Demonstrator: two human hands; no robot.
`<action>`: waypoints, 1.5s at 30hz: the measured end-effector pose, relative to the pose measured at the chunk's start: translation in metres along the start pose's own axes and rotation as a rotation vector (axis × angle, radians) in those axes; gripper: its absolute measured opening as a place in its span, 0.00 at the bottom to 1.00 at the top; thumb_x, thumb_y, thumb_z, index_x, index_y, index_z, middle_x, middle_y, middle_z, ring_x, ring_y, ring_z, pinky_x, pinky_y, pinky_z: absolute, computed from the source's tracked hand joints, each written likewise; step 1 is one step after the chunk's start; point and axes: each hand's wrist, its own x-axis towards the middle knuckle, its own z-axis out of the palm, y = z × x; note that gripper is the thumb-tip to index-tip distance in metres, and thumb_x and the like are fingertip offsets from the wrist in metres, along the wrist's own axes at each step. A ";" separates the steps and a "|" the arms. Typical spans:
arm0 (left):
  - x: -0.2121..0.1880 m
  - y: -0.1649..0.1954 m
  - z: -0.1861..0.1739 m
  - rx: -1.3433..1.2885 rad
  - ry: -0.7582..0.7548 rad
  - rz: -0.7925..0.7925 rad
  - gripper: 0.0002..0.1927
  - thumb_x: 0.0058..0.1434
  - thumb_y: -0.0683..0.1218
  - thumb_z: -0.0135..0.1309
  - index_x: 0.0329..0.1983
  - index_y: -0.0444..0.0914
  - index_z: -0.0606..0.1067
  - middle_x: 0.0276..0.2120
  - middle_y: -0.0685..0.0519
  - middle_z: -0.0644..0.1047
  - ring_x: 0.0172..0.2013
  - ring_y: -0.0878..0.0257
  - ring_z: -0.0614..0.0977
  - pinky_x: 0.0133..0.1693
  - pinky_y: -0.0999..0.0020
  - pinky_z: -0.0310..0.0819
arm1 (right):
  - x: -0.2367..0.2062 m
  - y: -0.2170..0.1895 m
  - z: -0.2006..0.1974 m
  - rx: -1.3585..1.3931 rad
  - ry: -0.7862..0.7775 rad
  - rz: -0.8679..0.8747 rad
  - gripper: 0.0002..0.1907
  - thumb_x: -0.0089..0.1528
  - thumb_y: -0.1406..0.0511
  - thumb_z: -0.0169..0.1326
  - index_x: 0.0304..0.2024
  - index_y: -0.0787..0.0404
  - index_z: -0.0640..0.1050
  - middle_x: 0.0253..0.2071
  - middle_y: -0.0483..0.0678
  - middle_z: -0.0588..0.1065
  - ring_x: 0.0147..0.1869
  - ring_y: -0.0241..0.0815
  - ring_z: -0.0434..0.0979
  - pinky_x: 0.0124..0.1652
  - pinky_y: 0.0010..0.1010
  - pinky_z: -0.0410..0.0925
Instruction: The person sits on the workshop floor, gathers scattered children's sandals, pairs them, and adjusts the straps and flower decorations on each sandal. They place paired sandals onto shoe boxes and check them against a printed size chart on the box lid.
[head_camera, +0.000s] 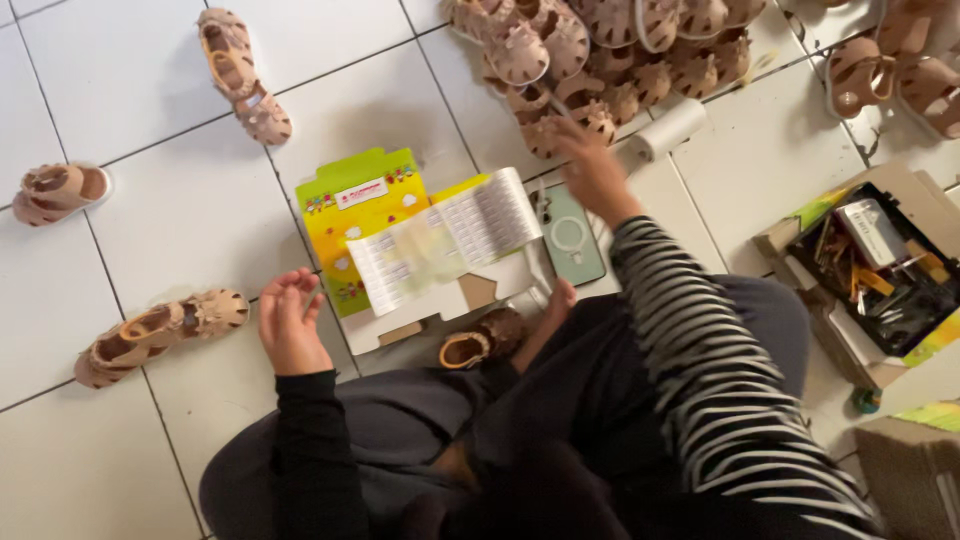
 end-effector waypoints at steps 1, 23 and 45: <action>-0.005 -0.005 0.002 0.015 0.010 0.017 0.11 0.72 0.46 0.48 0.53 0.38 0.73 0.52 0.53 0.77 0.53 0.63 0.79 0.54 0.66 0.72 | 0.006 -0.006 0.007 -0.031 -0.030 0.048 0.32 0.56 0.74 0.53 0.65 0.59 0.71 0.71 0.54 0.66 0.64 0.64 0.68 0.58 0.48 0.67; -0.084 -0.051 0.065 0.577 -0.097 0.399 0.08 0.73 0.45 0.49 0.48 0.37 0.76 0.45 0.52 0.80 0.47 0.61 0.80 0.50 0.65 0.75 | 0.031 -0.021 0.003 -0.240 0.190 -0.007 0.09 0.62 0.65 0.59 0.40 0.61 0.73 0.40 0.58 0.74 0.49 0.57 0.73 0.46 0.50 0.68; -0.098 0.009 0.089 0.696 -0.192 0.660 0.36 0.53 0.50 0.73 0.62 0.36 0.70 0.59 0.48 0.73 0.58 0.52 0.76 0.56 0.57 0.76 | -0.013 -0.162 0.019 2.068 -0.638 0.741 0.22 0.70 0.57 0.36 0.49 0.68 0.72 0.41 0.54 0.77 0.43 0.46 0.83 0.44 0.37 0.78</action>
